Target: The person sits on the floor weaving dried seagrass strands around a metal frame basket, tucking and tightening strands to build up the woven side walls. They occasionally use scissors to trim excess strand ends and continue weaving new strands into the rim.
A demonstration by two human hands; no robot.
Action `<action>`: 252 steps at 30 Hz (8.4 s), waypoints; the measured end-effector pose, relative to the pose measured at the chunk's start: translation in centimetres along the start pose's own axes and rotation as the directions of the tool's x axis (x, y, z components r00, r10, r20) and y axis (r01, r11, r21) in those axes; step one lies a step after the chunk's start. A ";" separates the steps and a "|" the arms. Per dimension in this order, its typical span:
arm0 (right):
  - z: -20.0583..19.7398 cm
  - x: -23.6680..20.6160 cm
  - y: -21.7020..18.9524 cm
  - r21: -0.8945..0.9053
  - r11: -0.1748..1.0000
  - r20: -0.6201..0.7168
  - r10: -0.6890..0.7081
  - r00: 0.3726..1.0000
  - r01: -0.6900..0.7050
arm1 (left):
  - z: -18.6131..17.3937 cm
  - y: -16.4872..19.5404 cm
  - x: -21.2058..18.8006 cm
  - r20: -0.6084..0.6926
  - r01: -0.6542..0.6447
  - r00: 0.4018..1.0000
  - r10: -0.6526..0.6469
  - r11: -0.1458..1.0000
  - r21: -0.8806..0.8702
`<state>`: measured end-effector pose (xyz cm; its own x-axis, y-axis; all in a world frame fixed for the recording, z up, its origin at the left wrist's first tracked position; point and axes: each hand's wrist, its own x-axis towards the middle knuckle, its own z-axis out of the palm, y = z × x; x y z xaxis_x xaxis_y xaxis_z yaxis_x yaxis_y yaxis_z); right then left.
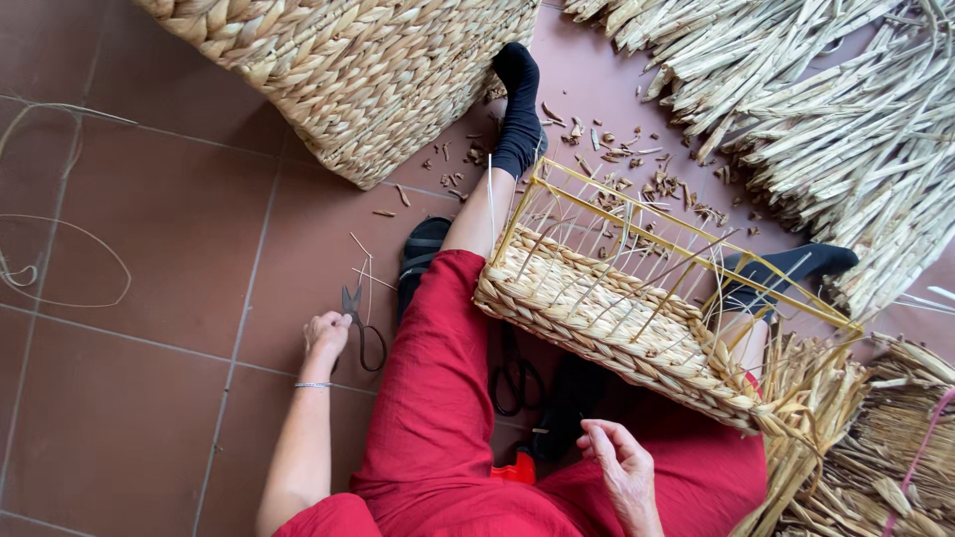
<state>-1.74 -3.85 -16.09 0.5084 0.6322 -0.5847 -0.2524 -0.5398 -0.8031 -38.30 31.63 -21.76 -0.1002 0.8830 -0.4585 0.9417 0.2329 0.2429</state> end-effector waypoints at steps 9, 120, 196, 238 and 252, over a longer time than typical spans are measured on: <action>-1.0 0.4 -0.8 -0.126 0.992 -0.036 -0.027 0.999 0.022 | 0.5 2.2 -0.4 0.088 0.231 0.967 -0.239 0.969 0.086; -9.1 -10.7 -15.3 -0.935 0.263 -0.189 -0.937 0.293 0.238 | -4.6 27.8 -22.9 -0.376 -1.000 0.016 0.926 0.023 0.016; -2.6 -8.1 -17.5 -0.575 0.596 0.047 -0.659 0.750 0.560 | -0.9 32.9 -22.2 0.158 -0.977 0.097 0.983 0.125 -0.175; -4.0 1.4 -19.7 -0.933 0.321 -0.035 -0.533 0.845 0.164 | -3.9 30.9 -22.8 -0.169 -0.895 0.153 0.974 0.064 -0.441; -20.7 -9.8 -4.0 -0.263 0.934 -0.472 -0.344 0.812 0.243 | -4.9 27.9 -26.1 0.039 -0.855 0.393 0.919 0.381 -0.353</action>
<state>11.34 -19.42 -4.72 0.8880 0.4367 -0.1443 0.1043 -0.4967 -0.8616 -11.01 17.05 1.16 0.8385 0.5448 0.0095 0.3307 -0.5226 0.7858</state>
